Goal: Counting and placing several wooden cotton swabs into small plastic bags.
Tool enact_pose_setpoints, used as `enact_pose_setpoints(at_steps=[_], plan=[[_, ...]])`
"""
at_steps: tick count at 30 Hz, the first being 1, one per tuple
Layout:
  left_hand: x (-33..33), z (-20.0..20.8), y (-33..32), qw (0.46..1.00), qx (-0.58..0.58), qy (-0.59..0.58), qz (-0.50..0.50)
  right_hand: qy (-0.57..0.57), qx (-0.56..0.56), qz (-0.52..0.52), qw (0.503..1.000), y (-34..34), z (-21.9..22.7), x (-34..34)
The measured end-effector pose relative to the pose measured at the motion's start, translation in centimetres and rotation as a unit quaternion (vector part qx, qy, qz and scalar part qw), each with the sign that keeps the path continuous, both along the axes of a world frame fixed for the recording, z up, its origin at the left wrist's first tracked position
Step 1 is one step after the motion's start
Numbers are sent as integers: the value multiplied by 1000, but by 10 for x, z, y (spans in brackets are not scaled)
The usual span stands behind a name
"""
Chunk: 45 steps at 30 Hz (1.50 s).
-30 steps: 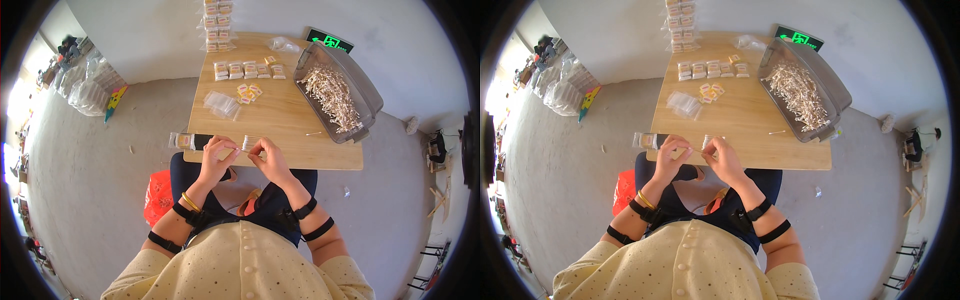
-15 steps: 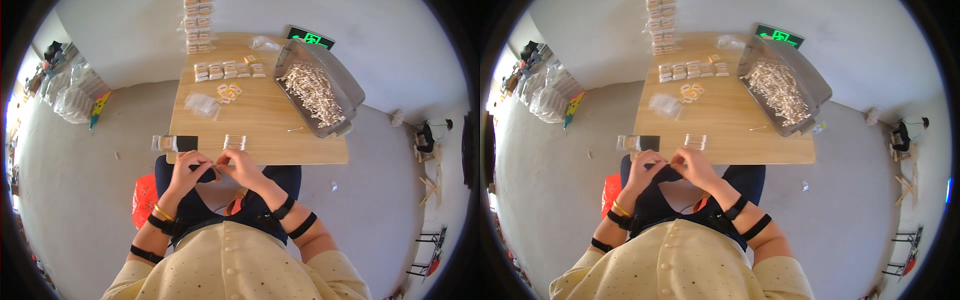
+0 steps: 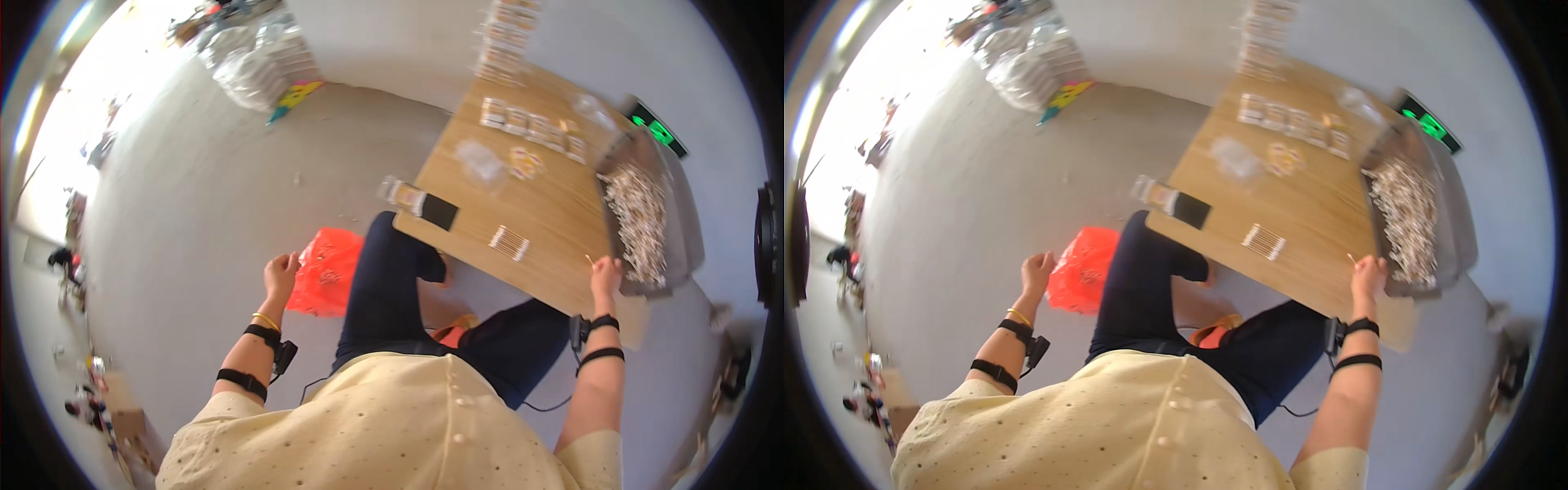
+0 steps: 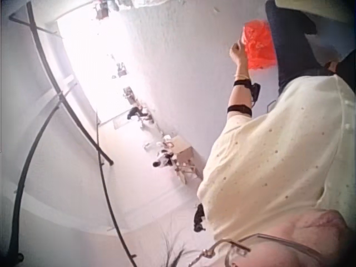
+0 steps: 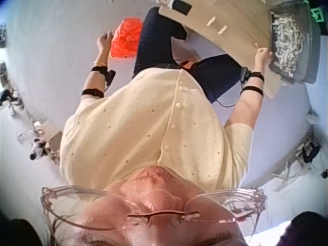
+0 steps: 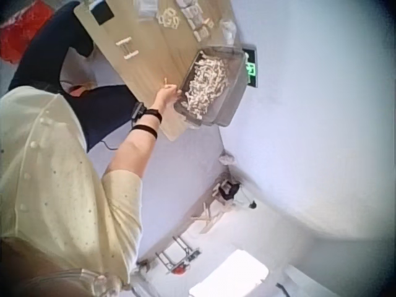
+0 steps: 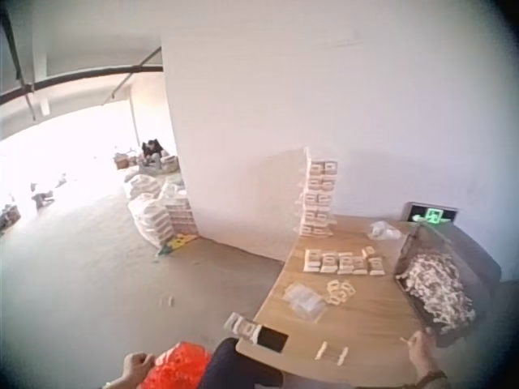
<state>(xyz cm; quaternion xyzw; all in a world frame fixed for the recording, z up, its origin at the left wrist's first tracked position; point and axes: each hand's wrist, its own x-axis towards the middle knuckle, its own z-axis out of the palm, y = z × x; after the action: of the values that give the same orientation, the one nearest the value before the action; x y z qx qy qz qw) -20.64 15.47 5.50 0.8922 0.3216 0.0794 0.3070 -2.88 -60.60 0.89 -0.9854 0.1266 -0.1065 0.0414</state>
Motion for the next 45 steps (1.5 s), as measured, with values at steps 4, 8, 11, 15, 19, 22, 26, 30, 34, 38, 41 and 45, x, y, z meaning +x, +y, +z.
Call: enact_pose_setpoints(at_steps=[4,8,11,15,19,22,26,30,34,38,41,45], plan=[[-63,-36,27,983,-89,26,159,13,33,61,998,53,-11,28],[-72,-44,30,975,-20,105,194,20,70,125,989,109,-6,48],[-40,-32,13,972,18,156,175,8,67,141,988,116,-8,55],[-37,-33,23,961,76,229,134,3,82,168,982,137,-11,57],[-47,-42,26,958,80,251,111,17,90,174,980,145,-9,57],[-49,-47,17,957,57,260,114,17,107,177,978,147,-7,57],[-43,-54,11,974,-1,204,100,-10,165,210,964,161,-9,57],[-19,-45,-3,992,-75,93,33,43,223,236,945,187,19,47],[47,-5,-67,980,-172,-44,-92,-8,297,186,937,177,33,27],[99,17,-156,934,-221,-100,-262,-48,247,193,948,176,24,11],[121,51,-217,902,-122,-80,-406,-35,173,168,970,182,23,0],[139,45,-266,864,-106,-80,-486,-36,147,162,975,179,19,5]])
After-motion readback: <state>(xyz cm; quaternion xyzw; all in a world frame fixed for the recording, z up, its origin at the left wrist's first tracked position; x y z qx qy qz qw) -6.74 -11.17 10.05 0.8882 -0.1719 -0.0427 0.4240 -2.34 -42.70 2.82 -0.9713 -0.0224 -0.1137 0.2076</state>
